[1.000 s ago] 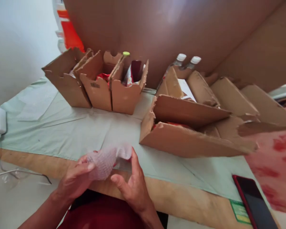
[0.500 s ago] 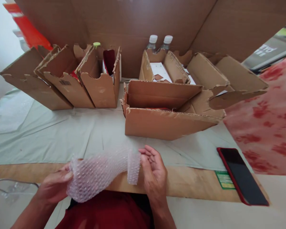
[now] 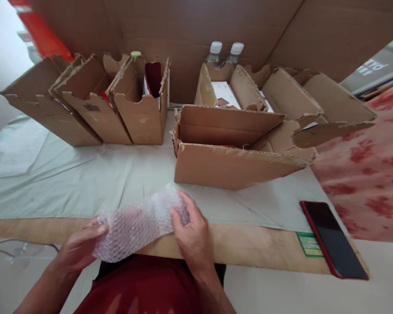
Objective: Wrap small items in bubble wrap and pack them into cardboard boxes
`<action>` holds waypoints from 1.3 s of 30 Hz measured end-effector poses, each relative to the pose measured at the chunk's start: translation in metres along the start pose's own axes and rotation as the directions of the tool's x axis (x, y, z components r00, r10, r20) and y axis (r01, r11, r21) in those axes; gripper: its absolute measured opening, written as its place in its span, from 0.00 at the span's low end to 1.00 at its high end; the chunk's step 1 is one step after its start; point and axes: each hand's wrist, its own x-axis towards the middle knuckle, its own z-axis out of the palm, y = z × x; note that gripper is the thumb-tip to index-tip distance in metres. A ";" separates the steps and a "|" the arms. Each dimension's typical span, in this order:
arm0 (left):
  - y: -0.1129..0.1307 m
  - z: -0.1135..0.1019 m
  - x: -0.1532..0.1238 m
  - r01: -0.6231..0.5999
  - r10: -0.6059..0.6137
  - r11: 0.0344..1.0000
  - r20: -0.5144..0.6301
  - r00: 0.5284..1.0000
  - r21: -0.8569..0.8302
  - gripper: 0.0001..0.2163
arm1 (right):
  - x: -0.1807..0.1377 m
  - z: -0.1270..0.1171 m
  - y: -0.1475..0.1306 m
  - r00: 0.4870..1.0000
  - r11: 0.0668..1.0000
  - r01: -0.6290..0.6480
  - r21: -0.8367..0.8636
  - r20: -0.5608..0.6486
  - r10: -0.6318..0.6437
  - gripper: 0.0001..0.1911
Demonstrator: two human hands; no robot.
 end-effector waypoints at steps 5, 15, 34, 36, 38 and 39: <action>0.029 -0.007 0.004 -0.211 0.324 0.862 -0.180 0.929 0.461 0.17 | 0.002 -0.032 -0.004 0.980 0.953 -0.058 0.297 -0.167 0.112 0.30; 0.033 0.002 0.038 -0.117 0.796 -0.017 0.085 0.599 0.993 0.24 | 0.012 -0.061 0.045 0.913 0.838 0.153 -0.524 -0.249 -0.323 0.33; 0.043 0.026 0.053 -0.195 0.314 0.656 -0.029 0.949 0.730 0.17 | 0.014 -0.082 0.071 0.891 0.681 0.393 -0.619 0.074 -0.447 0.19; 0.041 0.027 0.043 -0.277 0.474 0.492 0.013 0.881 0.825 0.14 | 0.021 -0.081 0.063 0.879 0.662 0.402 -0.632 0.064 -0.473 0.19; 0.039 0.022 0.031 -0.263 0.624 0.257 0.048 0.780 0.930 0.12 | 0.030 -0.067 0.052 0.873 0.626 0.411 -0.662 0.089 -0.479 0.20; 0.038 0.018 0.026 -0.192 0.665 0.150 0.045 0.745 0.970 0.12 | 0.034 -0.058 0.048 0.876 0.609 0.403 -0.683 0.096 -0.473 0.21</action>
